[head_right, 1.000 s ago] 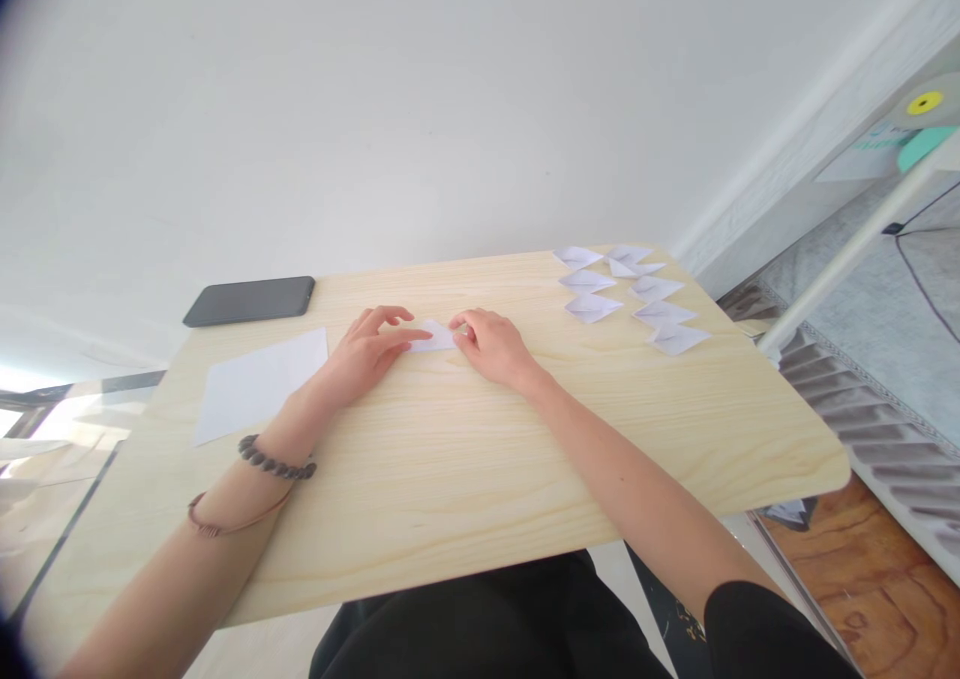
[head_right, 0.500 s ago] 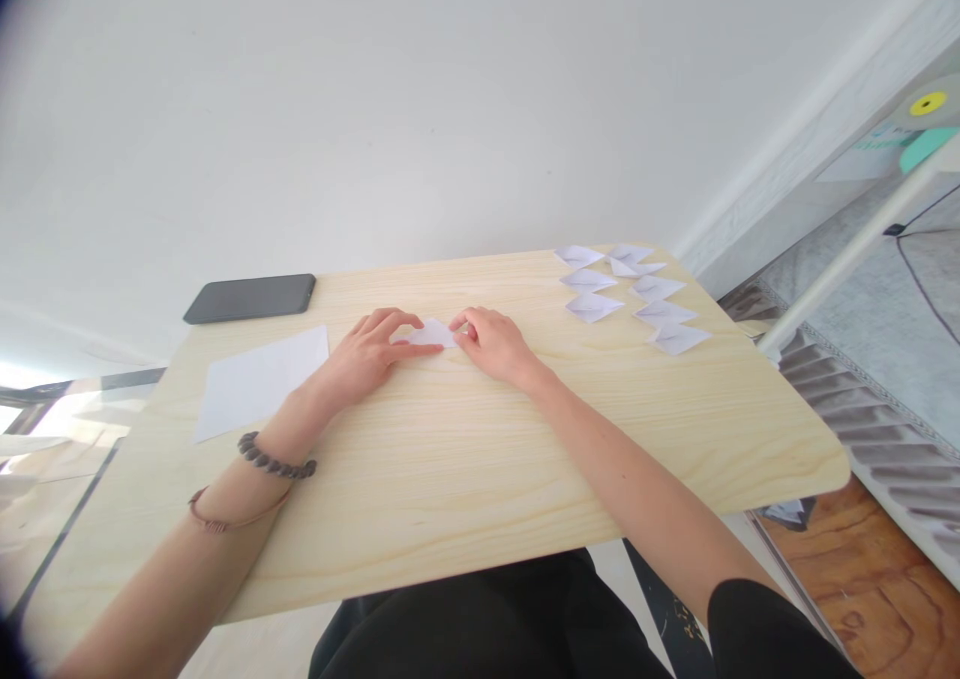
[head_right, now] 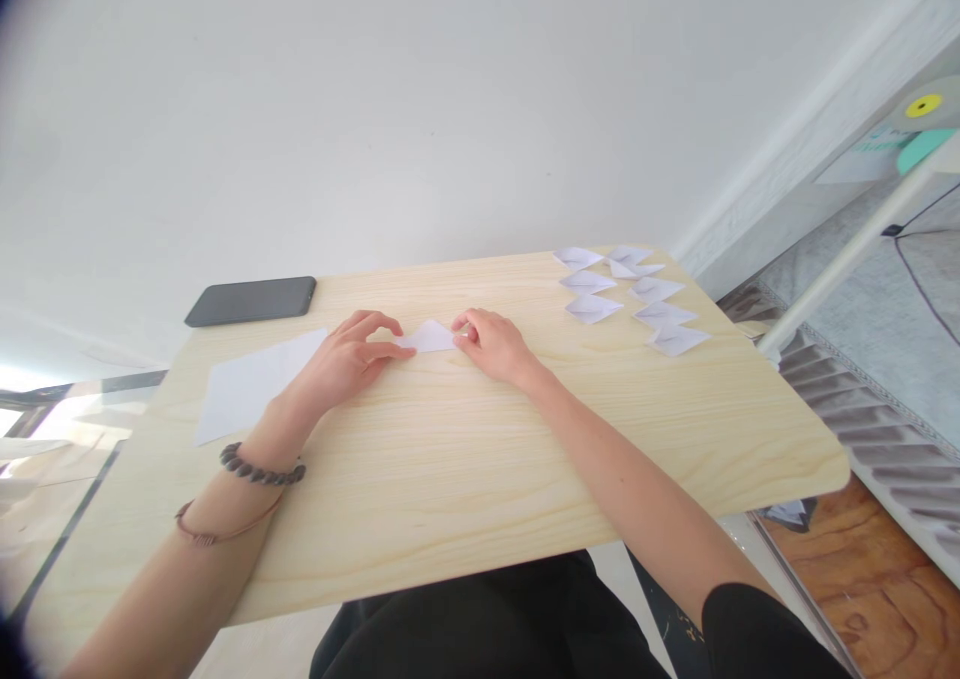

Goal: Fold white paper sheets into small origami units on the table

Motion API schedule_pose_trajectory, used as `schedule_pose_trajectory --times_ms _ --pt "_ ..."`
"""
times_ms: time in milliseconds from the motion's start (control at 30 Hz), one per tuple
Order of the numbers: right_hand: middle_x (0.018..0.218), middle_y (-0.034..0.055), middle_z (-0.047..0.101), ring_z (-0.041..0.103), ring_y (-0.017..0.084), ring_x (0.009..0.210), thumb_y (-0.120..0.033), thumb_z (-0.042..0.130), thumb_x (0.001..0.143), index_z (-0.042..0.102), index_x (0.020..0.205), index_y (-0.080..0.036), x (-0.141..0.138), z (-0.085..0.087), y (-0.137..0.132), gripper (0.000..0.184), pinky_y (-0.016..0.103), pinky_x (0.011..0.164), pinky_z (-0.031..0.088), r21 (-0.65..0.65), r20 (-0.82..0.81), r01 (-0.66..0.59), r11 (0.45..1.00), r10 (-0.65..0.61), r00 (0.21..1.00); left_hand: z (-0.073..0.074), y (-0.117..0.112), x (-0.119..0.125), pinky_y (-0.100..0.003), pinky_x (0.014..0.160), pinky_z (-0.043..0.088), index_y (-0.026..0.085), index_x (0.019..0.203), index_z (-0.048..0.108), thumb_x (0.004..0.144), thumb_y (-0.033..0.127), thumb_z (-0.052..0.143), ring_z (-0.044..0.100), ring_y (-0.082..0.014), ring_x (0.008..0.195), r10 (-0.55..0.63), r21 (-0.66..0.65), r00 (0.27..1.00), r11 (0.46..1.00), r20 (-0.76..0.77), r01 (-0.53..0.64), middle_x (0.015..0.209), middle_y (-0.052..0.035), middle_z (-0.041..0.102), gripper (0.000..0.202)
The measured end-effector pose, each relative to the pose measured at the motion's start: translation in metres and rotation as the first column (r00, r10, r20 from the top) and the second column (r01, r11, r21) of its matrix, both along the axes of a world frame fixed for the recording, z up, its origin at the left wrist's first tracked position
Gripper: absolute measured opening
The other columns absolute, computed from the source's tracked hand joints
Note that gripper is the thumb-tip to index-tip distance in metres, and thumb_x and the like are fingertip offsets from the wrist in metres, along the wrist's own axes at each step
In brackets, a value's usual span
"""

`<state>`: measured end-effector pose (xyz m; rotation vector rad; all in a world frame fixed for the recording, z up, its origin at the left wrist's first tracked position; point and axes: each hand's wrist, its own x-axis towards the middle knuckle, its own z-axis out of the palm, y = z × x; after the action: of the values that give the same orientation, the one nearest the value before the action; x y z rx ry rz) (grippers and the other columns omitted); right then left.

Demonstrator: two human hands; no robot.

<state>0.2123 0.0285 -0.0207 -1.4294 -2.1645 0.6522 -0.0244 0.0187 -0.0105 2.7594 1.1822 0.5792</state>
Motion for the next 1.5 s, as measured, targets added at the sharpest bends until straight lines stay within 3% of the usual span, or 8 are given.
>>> schedule_pose_trajectory --times_ms 267,467,667,900,1067,1267,1400,1500 --pt "0.089 0.0031 0.058 0.054 0.015 0.083 -0.025 0.049 0.081 0.058 0.092 -0.020 -0.001 -0.006 -0.005 0.015 0.029 0.077 0.040 0.153 -0.005 -0.006 0.988 0.006 1.000 -0.001 -0.003 0.015 -0.038 0.089 0.040 0.025 0.111 0.058 0.087 0.020 0.041 0.050 -0.0204 0.104 -0.067 -0.027 0.997 0.997 -0.029 0.066 0.114 -0.0065 0.056 0.031" --pt "0.101 0.0067 0.054 0.054 0.020 0.092 -0.036 0.055 0.075 0.055 0.102 -0.019 -0.011 -0.009 -0.009 0.032 0.035 0.083 0.040 0.203 0.059 0.107 0.973 -0.121 0.991 -0.002 -0.002 0.017 -0.038 0.088 0.039 0.028 0.111 0.060 0.085 0.020 0.043 0.050 -0.0215 0.103 -0.070 -0.007 0.996 0.998 -0.061 0.070 0.112 -0.0069 0.056 0.032" --pt "0.105 0.0066 0.050 0.053 0.020 0.094 -0.027 0.054 0.074 0.050 0.114 -0.022 -0.007 -0.006 -0.005 0.040 0.037 0.085 0.041 0.089 0.008 0.081 0.993 -0.082 0.997 -0.002 -0.004 0.019 -0.038 0.089 0.039 0.027 0.107 0.062 0.085 0.019 0.044 0.050 -0.0214 0.105 -0.027 -0.024 0.999 0.999 -0.047 0.026 0.113 -0.0052 0.056 0.030" --pt "0.107 0.0058 0.043 0.044 0.006 0.059 -0.010 0.048 0.073 0.040 0.128 -0.027 0.015 0.000 0.003 0.058 0.027 0.067 0.047 -0.088 -0.184 -0.050 0.995 0.033 0.982 -0.001 -0.006 0.017 -0.038 0.089 0.040 0.027 0.106 0.061 0.085 0.019 0.043 0.051 -0.0206 0.105 -0.024 -0.022 0.998 1.000 -0.054 0.023 0.115 -0.0037 0.057 0.029" --pt "0.102 0.0052 0.045 0.046 0.008 0.062 -0.009 0.045 0.075 0.046 0.122 -0.025 0.015 -0.007 0.000 0.050 0.027 0.066 0.046 0.004 -0.233 -0.049 0.999 0.049 0.971 -0.004 -0.005 0.018 -0.036 0.087 0.041 0.024 0.105 0.060 0.088 0.022 0.042 0.054 -0.0191 0.101 -0.020 0.025 0.999 0.999 -0.034 0.021 0.109 -0.0052 0.059 0.025" --pt "0.103 0.0060 0.052 0.053 0.015 0.089 -0.014 0.045 0.080 0.062 0.101 -0.023 0.006 -0.004 -0.008 0.029 0.028 0.071 0.046 0.134 -0.209 -0.097 0.986 0.124 0.970 -0.005 -0.004 0.021 -0.032 0.080 0.044 0.017 0.093 0.061 0.089 0.026 0.041 0.058 -0.0181 0.089 0.029 0.104 0.999 0.994 -0.031 -0.026 0.098 -0.0060 0.063 0.022" --pt "0.100 0.0053 0.057 0.054 0.016 0.093 -0.016 0.042 0.084 0.064 0.098 -0.022 0.006 -0.001 -0.008 0.026 0.031 0.082 0.044 0.200 -0.194 -0.134 0.971 0.173 0.966 -0.006 -0.003 0.020 -0.032 0.077 0.044 0.018 0.092 0.061 0.088 0.028 0.044 0.058 -0.0177 0.088 0.038 0.106 0.999 0.994 -0.039 -0.033 0.098 -0.0051 0.064 0.021" --pt "0.098 0.0043 0.059 0.054 0.017 0.095 -0.023 0.051 0.082 0.065 0.095 -0.023 0.006 -0.004 -0.006 0.019 0.034 0.088 0.042 0.230 -0.133 -0.175 0.957 0.209 0.969 -0.007 -0.002 0.020 -0.032 0.078 0.044 0.019 0.093 0.061 0.088 0.029 0.045 0.057 -0.0179 0.089 0.043 0.110 0.998 0.993 -0.037 -0.038 0.098 -0.0048 0.063 0.020"
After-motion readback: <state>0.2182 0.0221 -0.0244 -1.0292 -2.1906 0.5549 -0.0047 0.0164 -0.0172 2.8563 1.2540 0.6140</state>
